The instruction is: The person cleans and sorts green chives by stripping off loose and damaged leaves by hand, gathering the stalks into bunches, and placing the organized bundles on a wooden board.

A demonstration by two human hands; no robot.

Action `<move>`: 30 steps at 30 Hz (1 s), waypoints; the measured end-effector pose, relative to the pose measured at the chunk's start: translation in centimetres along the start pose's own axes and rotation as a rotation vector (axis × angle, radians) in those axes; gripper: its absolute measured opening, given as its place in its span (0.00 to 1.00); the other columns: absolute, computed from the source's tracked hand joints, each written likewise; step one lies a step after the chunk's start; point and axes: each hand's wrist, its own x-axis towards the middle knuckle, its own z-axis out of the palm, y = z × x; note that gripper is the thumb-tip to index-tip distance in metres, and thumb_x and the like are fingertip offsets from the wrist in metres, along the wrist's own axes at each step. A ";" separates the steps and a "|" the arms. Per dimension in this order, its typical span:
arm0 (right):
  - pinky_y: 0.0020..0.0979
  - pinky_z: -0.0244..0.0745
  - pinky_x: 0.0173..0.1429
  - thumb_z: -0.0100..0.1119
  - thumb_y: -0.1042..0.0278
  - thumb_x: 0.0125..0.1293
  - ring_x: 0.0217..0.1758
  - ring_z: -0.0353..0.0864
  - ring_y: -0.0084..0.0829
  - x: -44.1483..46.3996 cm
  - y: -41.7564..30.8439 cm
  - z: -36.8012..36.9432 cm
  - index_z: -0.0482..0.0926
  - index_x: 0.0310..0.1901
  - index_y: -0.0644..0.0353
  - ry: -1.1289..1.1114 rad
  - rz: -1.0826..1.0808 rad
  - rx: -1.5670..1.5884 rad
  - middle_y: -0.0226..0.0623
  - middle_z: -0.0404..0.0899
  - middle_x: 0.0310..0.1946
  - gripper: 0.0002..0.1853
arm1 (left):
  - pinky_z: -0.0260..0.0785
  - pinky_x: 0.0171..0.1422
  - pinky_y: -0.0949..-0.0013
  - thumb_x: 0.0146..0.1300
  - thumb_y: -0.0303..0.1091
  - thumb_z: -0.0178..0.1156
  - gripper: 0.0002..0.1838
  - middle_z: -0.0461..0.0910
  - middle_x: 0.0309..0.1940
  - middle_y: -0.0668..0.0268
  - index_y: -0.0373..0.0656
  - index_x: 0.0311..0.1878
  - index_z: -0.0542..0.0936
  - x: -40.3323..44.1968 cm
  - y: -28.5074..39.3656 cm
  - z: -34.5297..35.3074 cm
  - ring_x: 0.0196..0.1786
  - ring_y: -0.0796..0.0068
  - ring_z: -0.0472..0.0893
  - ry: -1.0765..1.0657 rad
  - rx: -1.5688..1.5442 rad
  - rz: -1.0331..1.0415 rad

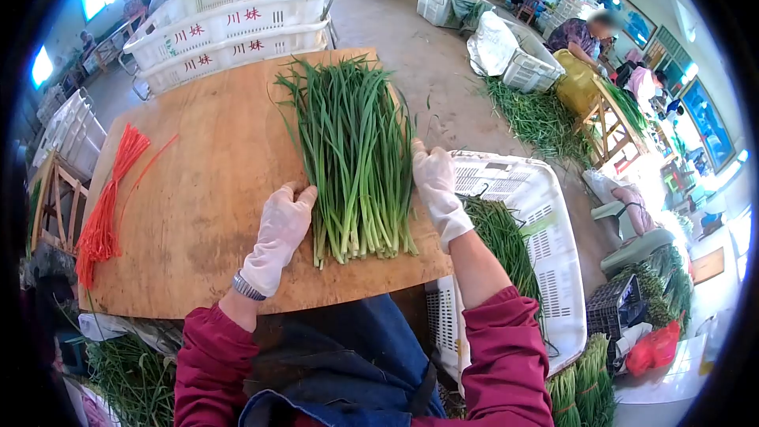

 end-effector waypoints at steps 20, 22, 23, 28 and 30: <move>0.45 0.68 0.44 0.44 0.43 0.65 0.37 0.77 0.55 -2.7 -4.6 0.8 0.78 0.36 0.70 -0.155 -0.282 0.209 0.58 0.78 0.29 0.30 | 0.71 0.37 0.60 0.48 0.33 0.65 0.15 0.74 0.36 0.58 0.39 0.40 0.80 -0.7 4.7 2.0 0.34 0.58 0.78 -0.066 0.385 0.661; 0.45 0.68 0.43 0.44 0.43 0.65 0.37 0.77 0.54 -2.7 -4.4 0.9 0.78 0.36 0.70 -0.169 -0.314 0.191 0.58 0.78 0.28 0.30 | 0.71 0.36 0.61 0.49 0.33 0.63 0.11 0.73 0.36 0.59 0.38 0.35 0.78 -0.5 3.8 2.6 0.34 0.58 0.78 -0.033 0.462 0.713; 0.45 0.68 0.43 0.44 0.44 0.65 0.37 0.77 0.54 -2.8 -4.4 1.2 0.78 0.37 0.71 -0.185 -0.280 0.234 0.59 0.77 0.28 0.30 | 0.71 0.36 0.60 0.49 0.33 0.63 0.11 0.73 0.36 0.60 0.37 0.34 0.77 -0.4 3.4 2.8 0.34 0.58 0.78 -0.033 0.525 0.715; 0.44 0.69 0.44 0.46 0.45 0.65 0.38 0.77 0.55 -3.0 -3.7 1.8 0.78 0.40 0.70 -0.106 -0.292 0.346 0.58 0.78 0.30 0.29 | 0.68 0.32 0.64 0.55 0.31 0.59 0.06 0.75 0.29 0.58 0.39 0.31 0.75 -0.2 1.9 2.2 0.28 0.65 0.76 0.141 0.043 0.650; 0.43 0.69 0.45 0.46 0.44 0.65 0.39 0.77 0.55 -2.8 -3.4 1.5 0.78 0.41 0.69 -0.107 -0.285 0.353 0.58 0.78 0.30 0.29 | 0.59 0.24 0.75 0.58 0.30 0.56 0.05 0.70 0.21 0.71 0.38 0.33 0.76 -1.4 3.0 -1.8 0.22 0.82 0.69 -0.006 -0.338 0.317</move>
